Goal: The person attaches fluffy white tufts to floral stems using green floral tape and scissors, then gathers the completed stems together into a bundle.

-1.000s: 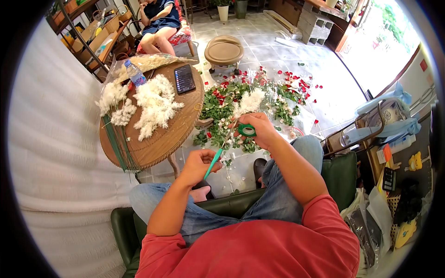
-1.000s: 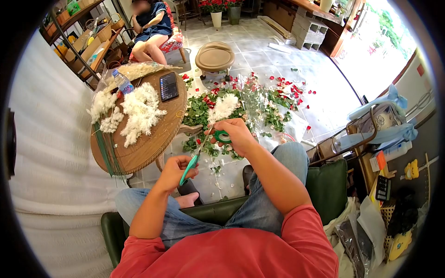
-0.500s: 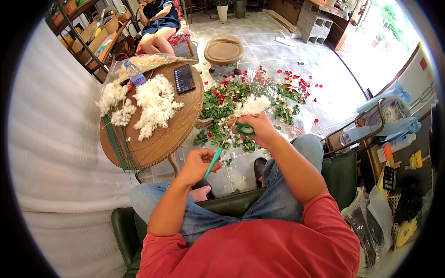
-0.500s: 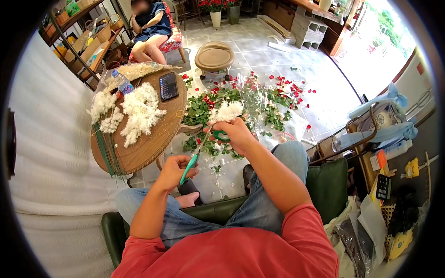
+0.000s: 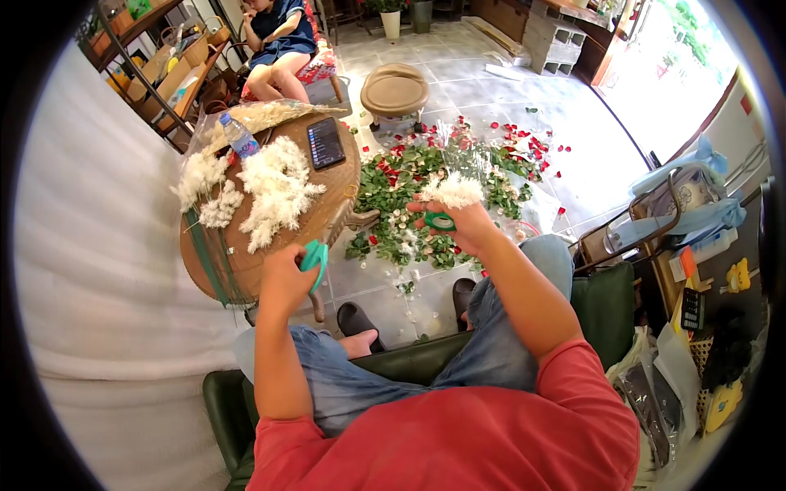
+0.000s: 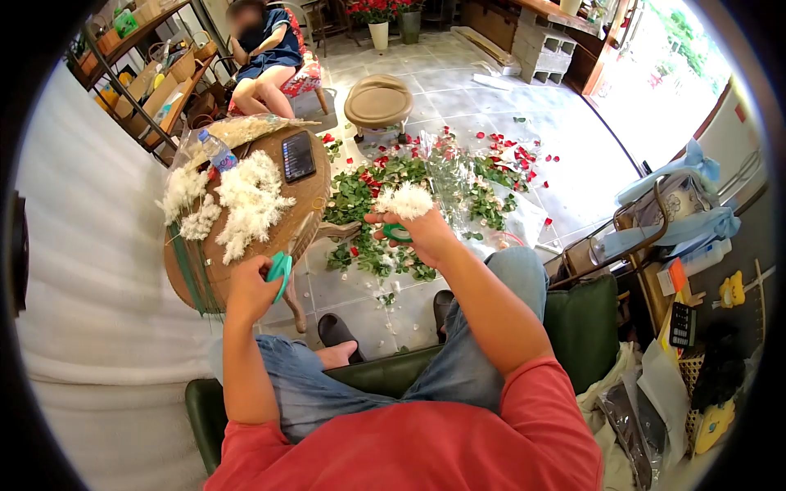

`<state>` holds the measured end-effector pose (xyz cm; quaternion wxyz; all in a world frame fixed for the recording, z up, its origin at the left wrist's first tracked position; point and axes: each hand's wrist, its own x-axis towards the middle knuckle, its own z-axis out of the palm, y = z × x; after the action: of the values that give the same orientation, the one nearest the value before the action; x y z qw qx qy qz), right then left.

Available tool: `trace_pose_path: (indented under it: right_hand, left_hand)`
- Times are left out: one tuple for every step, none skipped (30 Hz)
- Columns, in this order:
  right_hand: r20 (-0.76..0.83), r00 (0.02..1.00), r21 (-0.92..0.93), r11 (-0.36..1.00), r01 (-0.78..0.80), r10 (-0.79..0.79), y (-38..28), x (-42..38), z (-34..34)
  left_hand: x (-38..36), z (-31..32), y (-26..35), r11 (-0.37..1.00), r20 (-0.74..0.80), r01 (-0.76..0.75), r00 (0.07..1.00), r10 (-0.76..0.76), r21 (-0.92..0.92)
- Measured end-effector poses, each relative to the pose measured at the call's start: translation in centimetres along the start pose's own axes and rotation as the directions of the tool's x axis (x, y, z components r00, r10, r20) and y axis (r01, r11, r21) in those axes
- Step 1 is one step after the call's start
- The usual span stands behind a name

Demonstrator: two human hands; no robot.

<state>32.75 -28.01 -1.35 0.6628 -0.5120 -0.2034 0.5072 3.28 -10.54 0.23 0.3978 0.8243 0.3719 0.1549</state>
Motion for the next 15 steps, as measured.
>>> trace_pose_path:
  right_hand:
    - [0.031, 0.999, -0.004, 1.000, -0.015, 0.015, 0.3, 0.1, 0.0]
    - [0.065, 0.997, -0.013, 0.999, -0.032, 0.033, 0.4, 0.3, 0.1]
    - [0.074, 0.996, -0.020, 0.999, -0.038, 0.039, 0.4, 0.2, 0.5]
    - [0.085, 0.994, -0.018, 0.998, -0.063, 0.064, 0.4, -0.1, 0.9]
    - [0.095, 0.992, -0.016, 0.996, -0.085, 0.086, 0.5, -0.3, 1.3]
    - [0.119, 0.990, -0.001, 0.997, -0.083, 0.082, 0.8, -0.2, 1.4]
    - [0.119, 0.990, -0.002, 0.997, -0.081, 0.080, 0.9, -0.3, 1.4]
    - [0.131, 0.987, 0.002, 0.995, -0.097, 0.096, 1.0, -0.4, 1.5]
    - [0.142, 0.983, 0.006, 0.993, -0.114, 0.112, 1.0, -0.7, 1.7]
    - [0.162, 0.980, 0.014, 0.993, -0.118, 0.114, 0.8, -1.1, 2.1]
    - [0.162, 0.980, 0.015, 0.993, -0.117, 0.113, 0.6, -1.4, 2.2]
    - [0.196, 0.971, 0.037, 0.988, -0.149, 0.140, 0.5, -1.7, 2.4]
    - [0.232, 0.958, 0.054, 0.981, -0.184, 0.167, 0.6, -1.7, 2.6]
    - [0.237, 0.956, 0.047, 0.981, -0.190, 0.173, 0.8, -1.7, 2.6]
    - [0.265, 0.948, 0.060, 0.979, -0.196, 0.174, 1.1, -1.6, 2.5]
  left_hand:
    - [0.6, -0.3, -0.7, 0.976, -0.082, -0.010, 0.996, 0.028, 0.215]
    - [1.1, -0.4, -1.3, 0.908, -0.158, 0.003, 0.985, 0.069, 0.418]
    - [1.5, -0.3, -1.7, 0.910, -0.167, 0.014, 0.984, 0.060, 0.414]
    - [1.9, -0.2, -2.0, 0.908, -0.202, 0.014, 0.976, 0.078, 0.419]
    - [2.1, -0.3, -2.1, 0.905, -0.235, 0.011, 0.967, 0.099, 0.426]
    - [2.1, -0.5, -1.9, 0.897, -0.214, 0.016, 0.973, 0.088, 0.442]
    - [2.0, -0.5, -1.6, 0.897, -0.215, 0.015, 0.972, 0.090, 0.442]
    - [1.8, -0.3, -1.1, 0.898, -0.244, -0.012, 0.961, 0.132, 0.439]
    - [1.6, 0.0, -0.6, 0.898, -0.272, -0.039, 0.946, 0.174, 0.438]
    - [1.3, 0.8, -0.1, 0.898, -0.271, -0.041, 0.946, 0.175, 0.438]
    - [0.9, 2.0, 0.6, 0.899, -0.247, -0.236, 0.907, 0.340, 0.370]
    - [0.4, 3.2, 1.3, 0.857, -0.237, -0.422, 0.837, 0.493, 0.295]
    - [-0.3, 4.9, 2.3, 0.862, -0.197, -0.470, 0.842, 0.503, 0.192]
    - [-0.7, 6.4, 3.1, 0.858, -0.162, -0.507, 0.843, 0.514, 0.082]
    - [-0.7, 7.5, 3.0, 0.862, -0.171, -0.500, 0.846, 0.506, 0.081]
